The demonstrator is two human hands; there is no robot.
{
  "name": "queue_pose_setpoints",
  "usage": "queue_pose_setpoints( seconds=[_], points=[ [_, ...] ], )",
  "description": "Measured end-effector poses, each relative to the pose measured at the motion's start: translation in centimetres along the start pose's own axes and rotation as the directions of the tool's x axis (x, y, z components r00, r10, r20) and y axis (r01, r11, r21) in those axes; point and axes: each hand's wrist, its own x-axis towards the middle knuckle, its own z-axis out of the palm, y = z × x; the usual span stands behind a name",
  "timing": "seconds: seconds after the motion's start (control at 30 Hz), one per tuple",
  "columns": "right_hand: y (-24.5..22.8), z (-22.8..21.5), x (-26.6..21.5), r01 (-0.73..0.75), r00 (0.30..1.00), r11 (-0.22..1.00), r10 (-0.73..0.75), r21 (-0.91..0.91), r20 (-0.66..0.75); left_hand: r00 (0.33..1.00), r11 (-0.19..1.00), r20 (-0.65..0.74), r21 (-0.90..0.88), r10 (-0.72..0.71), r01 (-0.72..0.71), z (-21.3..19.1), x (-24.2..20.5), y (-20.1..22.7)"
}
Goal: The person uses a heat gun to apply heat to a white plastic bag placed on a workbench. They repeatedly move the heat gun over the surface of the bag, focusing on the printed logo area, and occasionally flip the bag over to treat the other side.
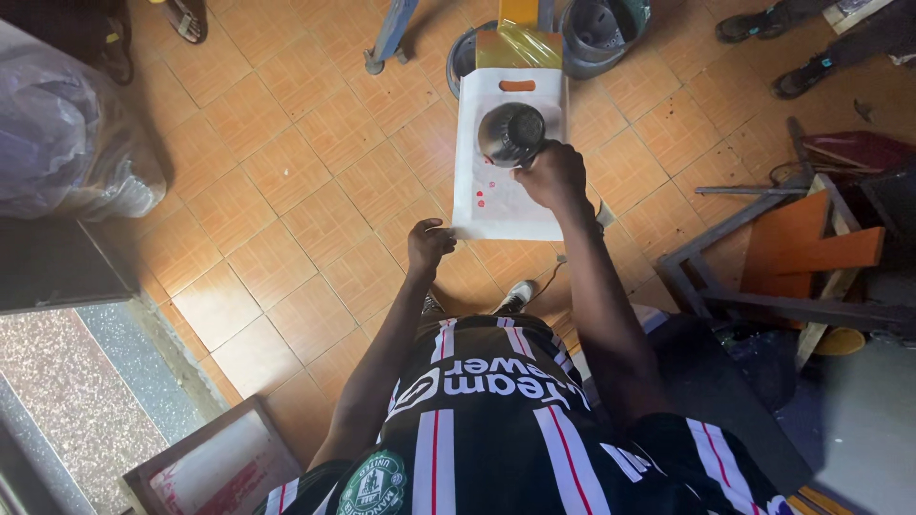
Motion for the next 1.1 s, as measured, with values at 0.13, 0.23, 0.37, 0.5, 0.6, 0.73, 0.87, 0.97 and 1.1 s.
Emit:
queue_pose_setpoints(
  seconds=[0.13, 0.23, 0.37, 0.5, 0.6, 0.73, 0.87, 0.97, 1.1],
  points=[
    [1.1, -0.8, 0.0, 0.036, 0.998, 0.999, -0.036, 0.005, 0.046, 0.999, 0.998, -0.047, 0.062, 0.003, 0.0, 0.7, -0.3, 0.8],
    [3.0, -0.6, 0.9, 0.007, 0.996, 1.0, -0.009, -0.021, -0.09, 0.998, 0.998, -0.061, 0.052, 0.03, -0.027, 1.1, -0.1, 1.2],
    [5.8, -2.1, 0.8, -0.076, 0.985, 0.996, 0.068, -0.047, -0.16, 0.995, 0.996, -0.083, 0.084, 0.049, -0.042, 1.7, -0.1, 1.9],
    [7.7, -2.8, -0.6, -0.094, 0.987, 0.995, 0.09, -0.027, -0.133, 0.99, 0.988, -0.107, 0.133, 0.096, -0.081, 2.7, -1.4, 3.6],
    [7.2, -3.2, -2.0, -0.109, 0.988, 0.993, 0.113, 0.048, -0.109, 0.976, 0.971, -0.113, 0.173, 0.188, -0.167, 2.8, -0.3, 2.8],
    [6.4, -0.9, -0.5, -0.063, 0.983, 0.994, 0.077, 0.086, -0.167, 0.966, 0.953, -0.081, 0.2, 0.247, -0.227, 4.1, -0.3, 3.2],
    [3.7, 0.5, 1.6, -0.035, 0.988, 0.997, 0.046, 0.072, -0.15, 0.956, 0.937, -0.082, 0.237, 0.283, -0.257, 4.5, 0.2, 2.6],
    [1.9, -0.2, 1.1, 0.003, 0.997, 0.999, 0.0, 0.035, -0.08, 0.945, 0.924, -0.109, 0.27, 0.308, -0.27, 3.7, 0.7, 2.2],
    [2.1, -1.3, -1.1, 0.071, 0.995, 0.997, -0.069, -0.033, 0.07, 0.927, 0.908, -0.178, 0.329, 0.329, -0.259, 2.3, 1.6, 1.3]
  ],
)
